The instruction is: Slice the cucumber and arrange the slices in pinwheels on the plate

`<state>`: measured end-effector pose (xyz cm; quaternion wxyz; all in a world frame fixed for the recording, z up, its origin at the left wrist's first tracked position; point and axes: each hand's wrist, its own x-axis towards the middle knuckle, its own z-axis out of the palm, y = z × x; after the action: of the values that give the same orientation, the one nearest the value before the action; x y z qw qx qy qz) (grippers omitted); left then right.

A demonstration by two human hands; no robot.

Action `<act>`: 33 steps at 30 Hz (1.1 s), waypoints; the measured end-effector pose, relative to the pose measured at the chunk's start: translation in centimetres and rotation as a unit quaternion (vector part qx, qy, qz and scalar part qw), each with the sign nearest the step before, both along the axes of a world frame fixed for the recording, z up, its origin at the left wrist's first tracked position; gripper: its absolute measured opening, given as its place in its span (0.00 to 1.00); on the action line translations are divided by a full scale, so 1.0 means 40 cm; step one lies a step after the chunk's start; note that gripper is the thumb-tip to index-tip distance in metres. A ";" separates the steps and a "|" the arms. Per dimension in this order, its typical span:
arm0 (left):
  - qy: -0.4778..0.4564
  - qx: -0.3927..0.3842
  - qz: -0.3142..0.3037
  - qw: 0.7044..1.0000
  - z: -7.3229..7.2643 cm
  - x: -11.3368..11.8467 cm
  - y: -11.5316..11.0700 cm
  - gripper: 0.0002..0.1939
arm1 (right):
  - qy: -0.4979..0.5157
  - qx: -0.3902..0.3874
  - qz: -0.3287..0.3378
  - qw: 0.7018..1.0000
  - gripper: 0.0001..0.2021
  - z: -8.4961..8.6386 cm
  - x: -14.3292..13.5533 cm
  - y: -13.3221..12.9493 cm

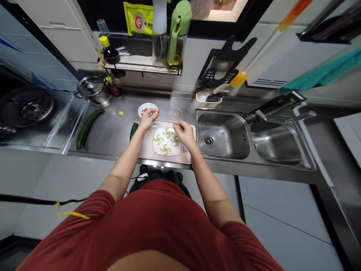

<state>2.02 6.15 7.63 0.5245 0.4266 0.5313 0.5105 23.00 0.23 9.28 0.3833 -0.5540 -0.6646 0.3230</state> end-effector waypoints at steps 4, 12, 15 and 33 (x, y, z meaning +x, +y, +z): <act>0.082 0.094 -0.029 0.992 0.063 0.026 -0.045 0.04 | 0.016 0.043 0.057 0.997 0.14 0.069 -0.022 0.041; 0.321 0.241 -0.075 0.913 0.157 0.052 -0.111 0.05 | -0.009 0.140 0.121 0.983 0.10 0.138 -0.014 0.069; 0.363 0.267 -0.097 0.887 0.173 0.056 -0.122 0.06 | -0.033 0.149 0.139 0.978 0.10 0.147 -0.007 0.064; 0.232 0.238 -0.122 0.935 0.137 0.055 -0.122 0.13 | -0.022 0.154 0.143 0.977 0.13 0.113 -0.009 0.048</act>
<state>4.21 1.26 13.09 0.3278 0.7068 0.4455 0.4410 22.65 2.16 13.82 0.3986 -0.3946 -0.7872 0.2563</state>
